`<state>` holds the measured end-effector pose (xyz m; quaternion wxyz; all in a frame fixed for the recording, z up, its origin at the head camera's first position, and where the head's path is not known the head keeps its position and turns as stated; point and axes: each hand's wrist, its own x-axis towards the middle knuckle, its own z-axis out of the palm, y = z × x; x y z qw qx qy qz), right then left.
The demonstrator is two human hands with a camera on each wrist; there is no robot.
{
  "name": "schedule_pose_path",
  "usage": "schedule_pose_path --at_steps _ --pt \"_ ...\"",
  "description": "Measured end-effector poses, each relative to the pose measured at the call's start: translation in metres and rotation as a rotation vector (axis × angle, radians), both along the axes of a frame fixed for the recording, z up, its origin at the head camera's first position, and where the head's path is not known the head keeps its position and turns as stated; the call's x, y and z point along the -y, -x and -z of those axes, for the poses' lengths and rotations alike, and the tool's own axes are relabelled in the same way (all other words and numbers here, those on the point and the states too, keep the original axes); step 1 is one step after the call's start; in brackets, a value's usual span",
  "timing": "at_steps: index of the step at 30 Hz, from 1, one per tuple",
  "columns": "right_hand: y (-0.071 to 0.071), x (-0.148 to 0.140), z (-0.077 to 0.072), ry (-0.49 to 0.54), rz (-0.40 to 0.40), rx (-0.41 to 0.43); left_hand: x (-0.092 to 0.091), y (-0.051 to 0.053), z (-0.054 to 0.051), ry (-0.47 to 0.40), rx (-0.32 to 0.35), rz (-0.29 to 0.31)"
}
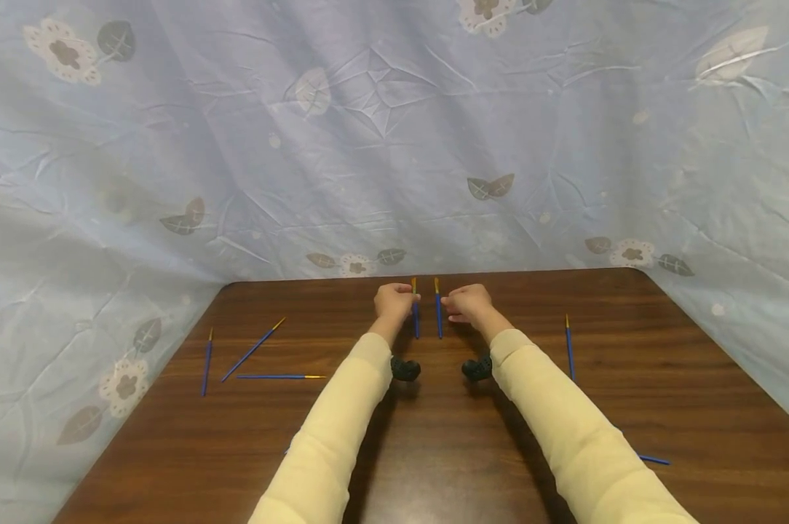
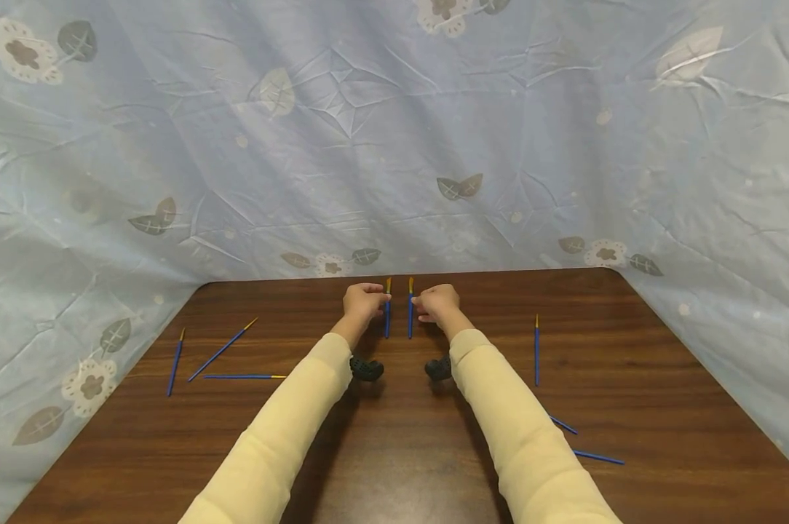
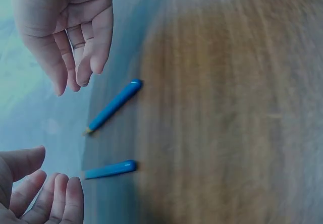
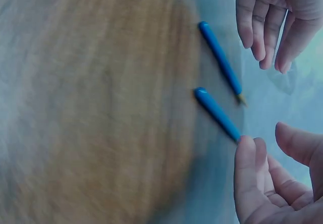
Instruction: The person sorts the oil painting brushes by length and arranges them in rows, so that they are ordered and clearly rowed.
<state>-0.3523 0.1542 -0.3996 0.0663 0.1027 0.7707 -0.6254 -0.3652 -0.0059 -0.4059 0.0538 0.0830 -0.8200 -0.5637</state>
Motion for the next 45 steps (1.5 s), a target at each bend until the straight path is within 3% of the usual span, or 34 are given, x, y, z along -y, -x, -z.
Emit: schedule_pose_path --at_steps 4,12,17,22,30,36,45 --pt "-0.002 -0.004 -0.010 -0.029 -0.035 -0.008 0.003 -0.003 -0.009 -0.019 0.002 0.031" --pt "-0.010 -0.015 -0.031 -0.085 -0.112 -0.016 0.013 -0.010 -0.022 -0.103 -0.040 0.151" --pt "-0.013 -0.017 -0.038 -0.107 -0.168 -0.038 0.021 -0.017 -0.029 -0.143 -0.051 0.259" --pt "-0.021 -0.019 -0.042 -0.177 -0.226 -0.058 0.031 -0.026 -0.039 -0.129 -0.049 0.353" --pt "-0.040 -0.026 -0.050 -0.261 -0.334 -0.101 0.055 -0.039 -0.052 -0.107 -0.031 0.449" --pt "-0.053 -0.039 -0.052 -0.259 -0.391 -0.185 0.075 -0.053 -0.051 -0.159 0.001 0.502" --pt "-0.075 -0.060 -0.047 -0.257 -0.436 -0.260 0.102 -0.077 -0.038 -0.163 0.011 0.571"
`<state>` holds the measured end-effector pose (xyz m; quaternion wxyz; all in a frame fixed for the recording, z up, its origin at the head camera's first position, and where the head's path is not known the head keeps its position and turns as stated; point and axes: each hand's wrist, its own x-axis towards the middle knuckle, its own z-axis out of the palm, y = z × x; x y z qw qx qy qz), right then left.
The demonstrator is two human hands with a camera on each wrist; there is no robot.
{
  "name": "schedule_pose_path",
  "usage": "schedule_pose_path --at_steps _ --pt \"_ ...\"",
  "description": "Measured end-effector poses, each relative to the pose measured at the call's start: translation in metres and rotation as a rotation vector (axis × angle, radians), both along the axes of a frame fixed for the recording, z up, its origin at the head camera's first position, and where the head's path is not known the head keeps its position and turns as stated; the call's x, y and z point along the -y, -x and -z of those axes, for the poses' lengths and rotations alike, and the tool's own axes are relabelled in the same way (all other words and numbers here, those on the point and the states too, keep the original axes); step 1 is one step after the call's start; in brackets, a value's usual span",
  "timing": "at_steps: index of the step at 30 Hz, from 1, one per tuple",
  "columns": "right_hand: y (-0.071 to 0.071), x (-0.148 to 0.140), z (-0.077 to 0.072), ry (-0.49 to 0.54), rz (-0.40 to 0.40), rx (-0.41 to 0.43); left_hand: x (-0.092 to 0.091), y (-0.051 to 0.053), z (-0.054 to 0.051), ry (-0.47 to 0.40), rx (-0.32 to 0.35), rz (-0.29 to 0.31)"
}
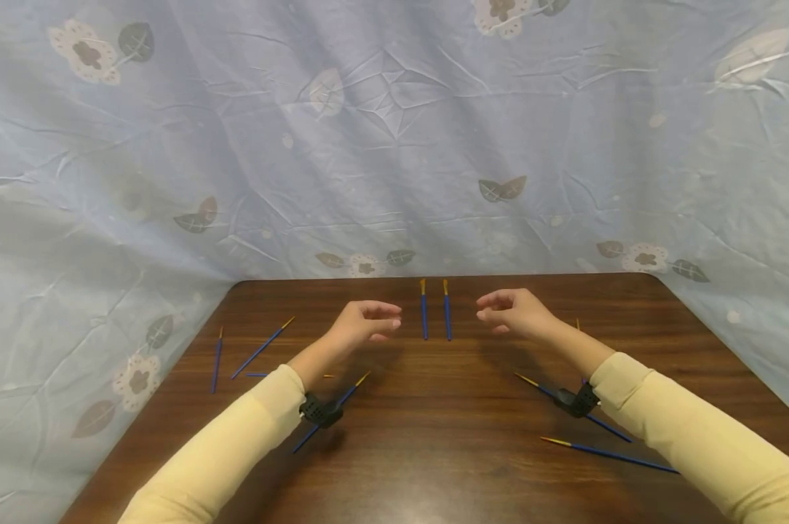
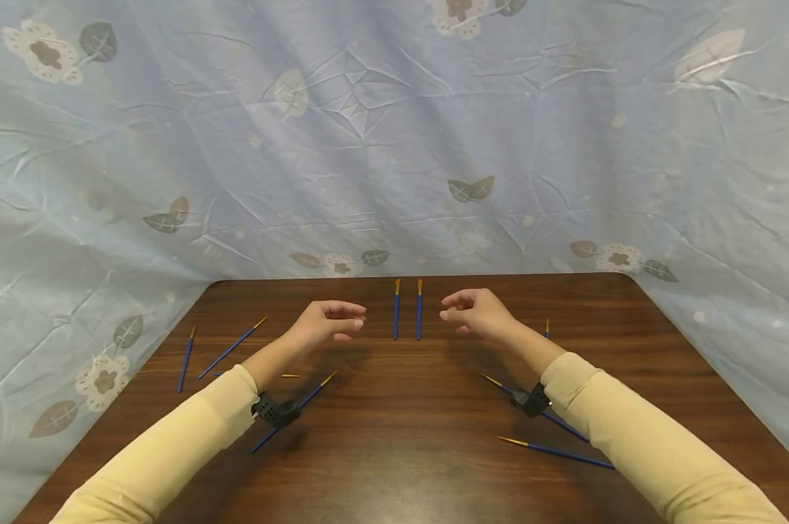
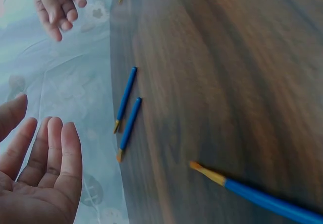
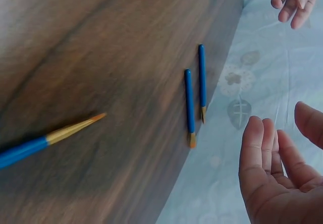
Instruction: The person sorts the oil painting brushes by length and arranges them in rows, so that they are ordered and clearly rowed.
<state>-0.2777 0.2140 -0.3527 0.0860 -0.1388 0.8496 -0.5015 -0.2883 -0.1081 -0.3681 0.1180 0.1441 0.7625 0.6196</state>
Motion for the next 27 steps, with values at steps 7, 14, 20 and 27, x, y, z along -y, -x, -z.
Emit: schedule_pose_path --at_steps 7,14,20,27 --pt "-0.021 -0.016 0.000 -0.004 -0.019 -0.012 0.016 -0.013 0.004 0.044 -0.036 0.010" --pt "-0.038 -0.032 0.007 0.006 -0.052 -0.024 0.035 -0.029 0.009 0.095 -0.040 0.032" --pt "-0.051 -0.046 0.014 0.008 -0.036 0.001 0.047 -0.043 0.014 0.090 -0.021 0.033" --pt "-0.066 -0.065 0.018 -0.014 -0.031 -0.016 0.058 -0.059 0.018 0.123 -0.025 0.021"
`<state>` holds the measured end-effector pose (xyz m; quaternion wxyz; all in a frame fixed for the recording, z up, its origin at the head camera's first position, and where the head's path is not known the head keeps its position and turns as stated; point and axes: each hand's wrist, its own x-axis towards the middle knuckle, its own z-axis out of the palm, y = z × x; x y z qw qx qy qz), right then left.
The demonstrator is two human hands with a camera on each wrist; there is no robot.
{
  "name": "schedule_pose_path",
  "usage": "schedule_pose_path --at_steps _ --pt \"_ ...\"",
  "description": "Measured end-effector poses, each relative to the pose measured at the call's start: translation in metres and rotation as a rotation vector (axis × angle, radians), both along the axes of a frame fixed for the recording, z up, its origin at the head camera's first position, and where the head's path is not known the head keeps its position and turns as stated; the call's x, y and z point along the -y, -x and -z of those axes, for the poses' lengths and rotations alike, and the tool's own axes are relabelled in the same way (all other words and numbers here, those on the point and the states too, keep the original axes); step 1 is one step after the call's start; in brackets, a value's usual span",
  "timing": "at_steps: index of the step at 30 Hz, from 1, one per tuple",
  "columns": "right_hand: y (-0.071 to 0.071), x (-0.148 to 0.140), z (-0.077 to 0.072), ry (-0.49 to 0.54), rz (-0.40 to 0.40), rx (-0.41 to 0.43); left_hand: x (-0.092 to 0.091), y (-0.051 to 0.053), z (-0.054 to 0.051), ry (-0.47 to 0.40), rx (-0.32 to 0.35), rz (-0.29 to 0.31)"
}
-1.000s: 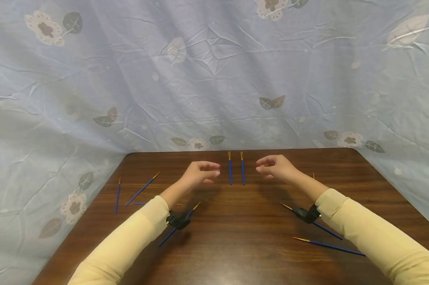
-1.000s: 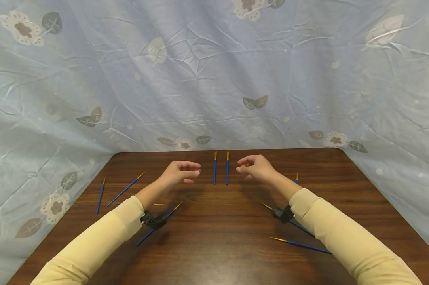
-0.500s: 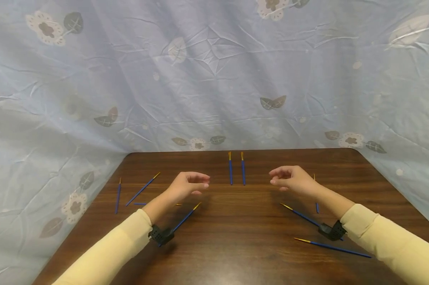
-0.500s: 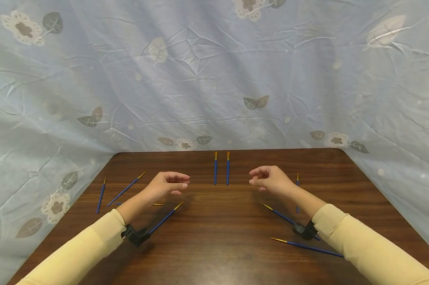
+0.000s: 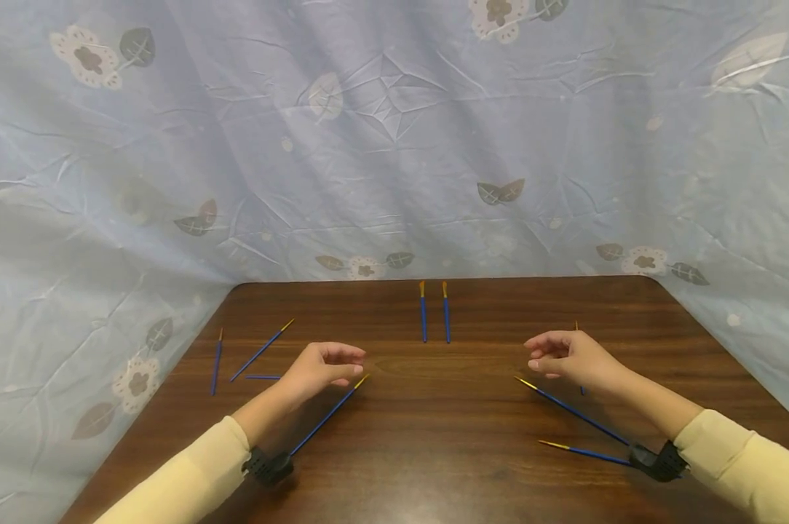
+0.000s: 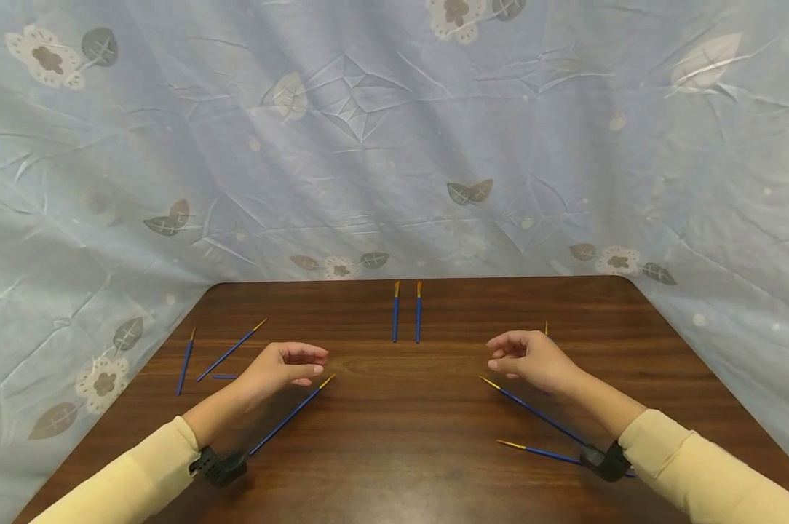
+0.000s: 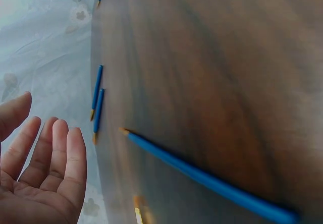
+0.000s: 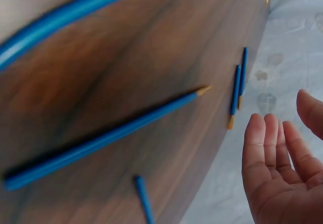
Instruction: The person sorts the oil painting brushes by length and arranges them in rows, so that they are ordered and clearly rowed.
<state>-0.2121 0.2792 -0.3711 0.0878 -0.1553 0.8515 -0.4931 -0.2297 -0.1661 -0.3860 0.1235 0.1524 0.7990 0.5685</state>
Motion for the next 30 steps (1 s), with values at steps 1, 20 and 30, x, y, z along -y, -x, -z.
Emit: schedule_pose_path --at_steps 1,20,30 --pt "-0.002 -0.003 0.001 -0.005 -0.003 -0.002 0.002 -0.002 0.001 0.008 0.006 -0.005" --pt "-0.020 -0.030 0.020 -0.071 0.001 0.027 0.033 -0.024 0.024 0.032 -0.030 -0.031" --pt "-0.023 -0.036 0.026 -0.094 -0.021 0.016 0.041 -0.029 0.032 0.031 0.006 -0.037"
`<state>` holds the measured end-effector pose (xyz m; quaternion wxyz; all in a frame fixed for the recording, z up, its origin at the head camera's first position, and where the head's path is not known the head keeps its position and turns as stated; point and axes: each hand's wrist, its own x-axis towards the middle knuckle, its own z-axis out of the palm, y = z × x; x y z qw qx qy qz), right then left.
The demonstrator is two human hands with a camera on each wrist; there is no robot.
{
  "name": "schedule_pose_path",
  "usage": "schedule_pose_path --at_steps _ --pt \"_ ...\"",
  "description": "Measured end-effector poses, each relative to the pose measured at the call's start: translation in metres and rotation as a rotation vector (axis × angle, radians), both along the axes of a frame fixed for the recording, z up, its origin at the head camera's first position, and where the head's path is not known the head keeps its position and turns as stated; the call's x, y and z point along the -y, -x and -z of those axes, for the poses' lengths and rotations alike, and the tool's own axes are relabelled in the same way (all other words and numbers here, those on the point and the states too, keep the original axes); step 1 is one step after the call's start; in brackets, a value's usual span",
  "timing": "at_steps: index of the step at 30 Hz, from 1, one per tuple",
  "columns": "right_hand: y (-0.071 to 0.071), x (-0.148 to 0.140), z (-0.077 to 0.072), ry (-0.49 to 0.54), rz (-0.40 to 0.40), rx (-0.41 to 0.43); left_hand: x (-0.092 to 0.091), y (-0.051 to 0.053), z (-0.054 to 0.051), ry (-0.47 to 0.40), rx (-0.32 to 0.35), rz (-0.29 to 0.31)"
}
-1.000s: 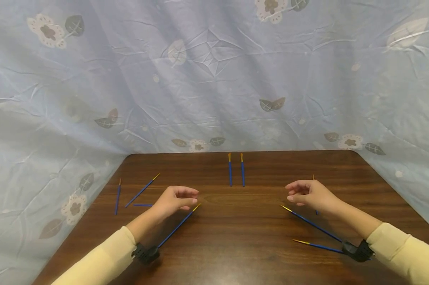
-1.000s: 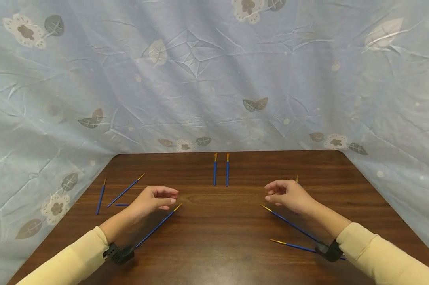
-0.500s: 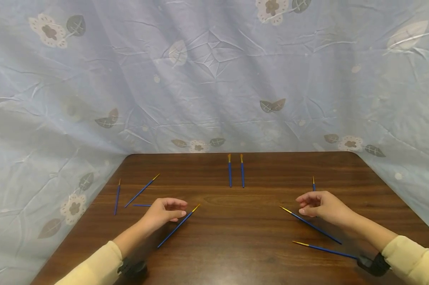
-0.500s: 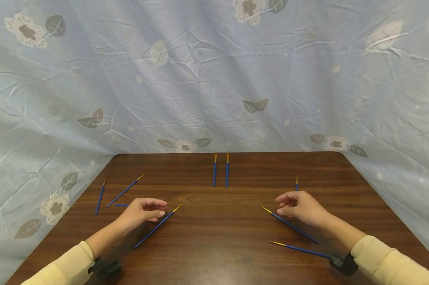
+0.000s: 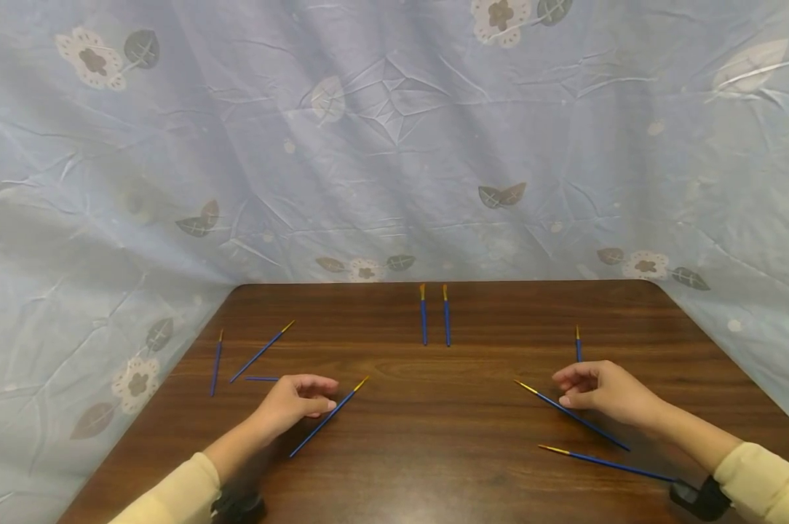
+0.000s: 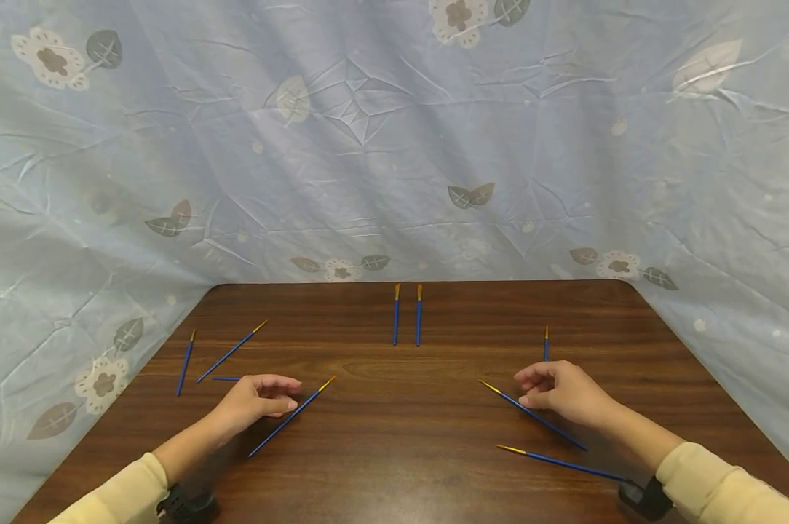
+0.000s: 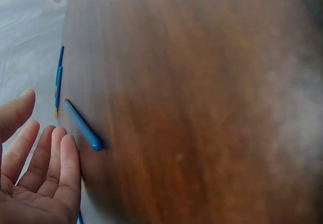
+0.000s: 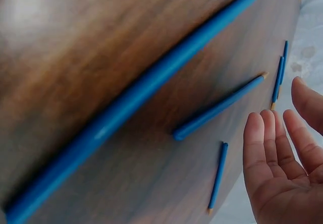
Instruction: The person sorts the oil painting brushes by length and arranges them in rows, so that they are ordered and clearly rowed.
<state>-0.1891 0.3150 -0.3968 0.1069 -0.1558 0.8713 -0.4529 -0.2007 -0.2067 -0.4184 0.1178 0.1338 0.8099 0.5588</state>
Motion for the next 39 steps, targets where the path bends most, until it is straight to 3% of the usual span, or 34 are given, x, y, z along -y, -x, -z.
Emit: schedule_pose_path --at_steps 9,17,28,39 --pt "-0.002 -0.001 0.007 0.010 -0.027 0.003 0.000 -0.002 0.005 -0.008 0.037 0.007" --pt "-0.003 0.000 0.011 -0.034 -0.035 -0.004 -0.002 -0.002 0.006 0.007 0.030 -0.006" --pt "-0.001 0.000 0.017 -0.030 -0.035 0.001 -0.004 0.000 0.008 0.029 -0.013 0.015" --pt "-0.001 0.003 0.018 -0.122 0.000 -0.024 -0.012 0.002 0.010 0.160 -0.092 -0.045"
